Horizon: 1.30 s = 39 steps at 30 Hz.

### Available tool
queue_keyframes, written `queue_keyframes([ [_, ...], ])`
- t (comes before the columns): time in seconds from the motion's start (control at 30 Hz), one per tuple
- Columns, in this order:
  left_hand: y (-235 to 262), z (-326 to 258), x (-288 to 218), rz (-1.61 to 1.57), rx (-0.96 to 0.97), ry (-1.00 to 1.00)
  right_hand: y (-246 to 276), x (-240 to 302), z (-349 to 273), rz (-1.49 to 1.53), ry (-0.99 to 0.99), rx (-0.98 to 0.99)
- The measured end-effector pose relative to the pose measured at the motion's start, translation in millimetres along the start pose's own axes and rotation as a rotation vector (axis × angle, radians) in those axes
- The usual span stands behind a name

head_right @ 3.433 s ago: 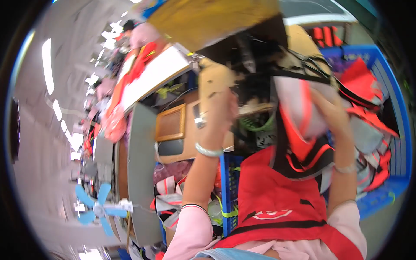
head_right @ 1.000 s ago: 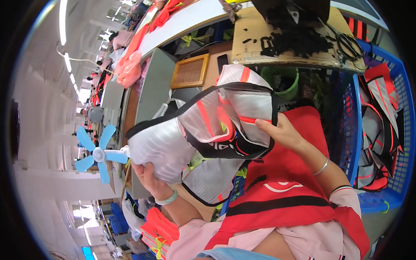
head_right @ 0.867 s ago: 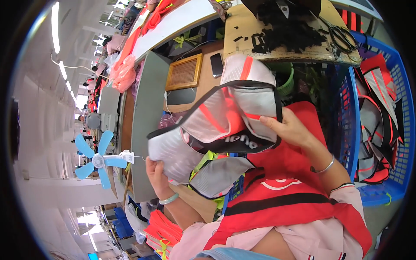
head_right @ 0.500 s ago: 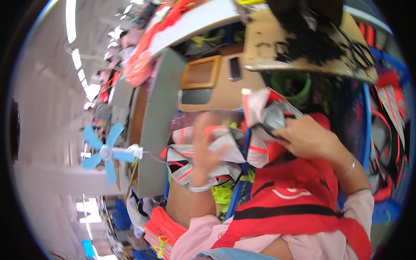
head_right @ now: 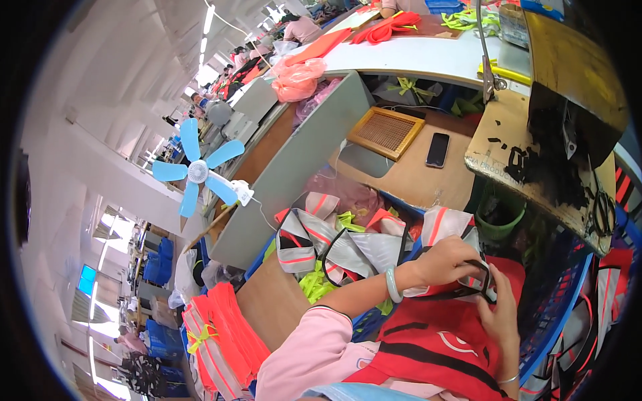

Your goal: Sewing reflective strips and panels onto a safety vest using an industrial sewing machine in a factory setting.

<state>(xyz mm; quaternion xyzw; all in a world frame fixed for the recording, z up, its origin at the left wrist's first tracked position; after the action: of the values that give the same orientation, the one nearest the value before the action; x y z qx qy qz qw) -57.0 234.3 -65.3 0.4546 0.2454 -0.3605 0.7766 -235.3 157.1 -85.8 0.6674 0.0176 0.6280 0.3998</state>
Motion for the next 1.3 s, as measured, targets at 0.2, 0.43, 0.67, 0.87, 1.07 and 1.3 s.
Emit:
queue_keyframes([
  [0.2, 13, 19, -22, -0.236, 0.057, 0.048, -15, -47, -36, -0.134, 0.004, -0.051],
  [0.43, 66, -21, 16, -0.907, -0.308, 0.388, 23, -76, -38, 0.015, 0.003, 0.034],
  [0.67, -1, -31, 36, -1.237, -0.791, 0.554, 10, -1, -22, 0.322, 0.231, 0.196],
  [0.87, -62, -38, 50, -1.291, -0.955, 0.627, -18, -10, -22, 0.202, -0.005, -0.052],
  [1.07, -49, -32, 47, -0.897, -0.570, 0.584, 18, -55, -37, 0.100, -0.033, -0.365],
  [1.3, -77, 21, -6, -0.705, -0.048, 0.281, 145, -141, -87, 0.624, -0.347, -0.460],
])
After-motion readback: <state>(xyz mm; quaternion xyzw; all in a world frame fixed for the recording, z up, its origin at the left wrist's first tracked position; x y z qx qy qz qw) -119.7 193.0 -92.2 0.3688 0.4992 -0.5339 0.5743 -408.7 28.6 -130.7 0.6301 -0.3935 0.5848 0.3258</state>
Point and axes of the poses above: each hand's wrist, its own z-axis towards the middle knuckle, its own y-axis out of the back of the hand, x = y × z, the point moved 3 cm from there along z, towards the middle knuckle, and after that the axes turned 8 degrees about -z, right-handed, at the moved point
